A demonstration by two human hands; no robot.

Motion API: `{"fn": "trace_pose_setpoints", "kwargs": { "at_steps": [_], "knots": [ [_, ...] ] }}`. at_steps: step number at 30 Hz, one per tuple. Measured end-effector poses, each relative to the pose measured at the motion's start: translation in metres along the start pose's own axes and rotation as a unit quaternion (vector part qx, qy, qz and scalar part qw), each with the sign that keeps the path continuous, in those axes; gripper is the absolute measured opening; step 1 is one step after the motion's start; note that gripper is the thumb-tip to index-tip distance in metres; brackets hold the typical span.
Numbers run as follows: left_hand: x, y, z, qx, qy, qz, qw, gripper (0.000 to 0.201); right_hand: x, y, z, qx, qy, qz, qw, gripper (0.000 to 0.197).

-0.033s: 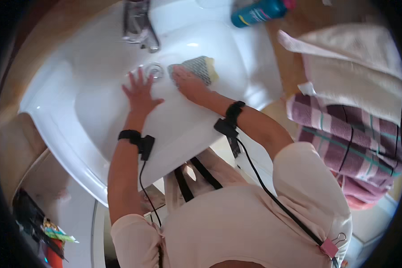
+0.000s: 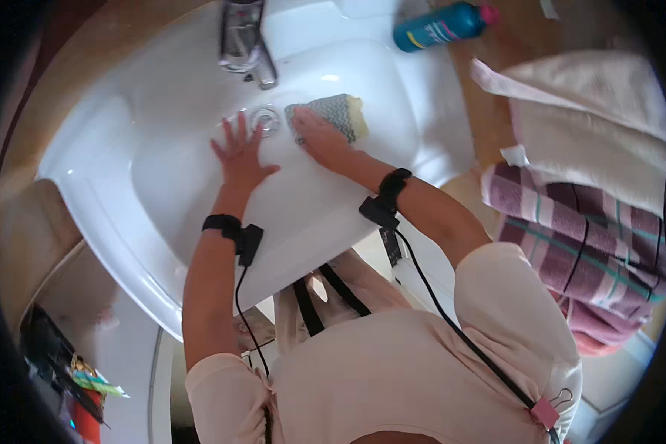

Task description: The person scrubs a white bathroom sink with a patterned cloth, then applies liquid cleaner from a blue bottle and continues wiping the basin, faucet, and drain area. The person repeatedly wipes different sections of the sink surface.

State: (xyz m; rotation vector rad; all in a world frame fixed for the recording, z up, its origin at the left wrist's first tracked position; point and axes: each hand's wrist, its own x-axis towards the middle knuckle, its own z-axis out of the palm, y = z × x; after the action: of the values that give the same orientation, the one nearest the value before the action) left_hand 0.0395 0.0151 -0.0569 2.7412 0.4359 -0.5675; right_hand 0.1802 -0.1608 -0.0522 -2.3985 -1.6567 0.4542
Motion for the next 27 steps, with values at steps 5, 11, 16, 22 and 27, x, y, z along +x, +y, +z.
{"fn": "trace_pose_setpoints", "kwargs": {
  "at_steps": [5,11,16,22,27],
  "knots": [
    [-0.003,0.001,-0.007,-0.011,0.009,0.001,1.000,0.112,0.011,0.024,-0.016,0.031,0.014,0.053,0.998,0.059],
    [-0.001,-0.001,-0.006,-0.036,0.053,0.011,0.998,0.115,-0.044,-0.005,-0.025,0.049,-0.079,0.079,0.993,0.067],
    [0.004,-0.005,0.012,-0.083,0.100,0.041,0.991,0.118,0.021,0.020,-0.013,0.146,-0.018,0.075,0.986,0.071],
    [0.000,-0.006,0.011,-0.024,0.069,0.024,0.997,0.113,-0.018,0.017,-0.020,0.014,-0.045,0.039,0.998,0.062],
    [0.000,-0.016,-0.007,0.015,0.021,0.068,0.997,0.112,-0.038,-0.001,-0.027,0.035,-0.112,0.026,0.993,0.062]
  ]
}}
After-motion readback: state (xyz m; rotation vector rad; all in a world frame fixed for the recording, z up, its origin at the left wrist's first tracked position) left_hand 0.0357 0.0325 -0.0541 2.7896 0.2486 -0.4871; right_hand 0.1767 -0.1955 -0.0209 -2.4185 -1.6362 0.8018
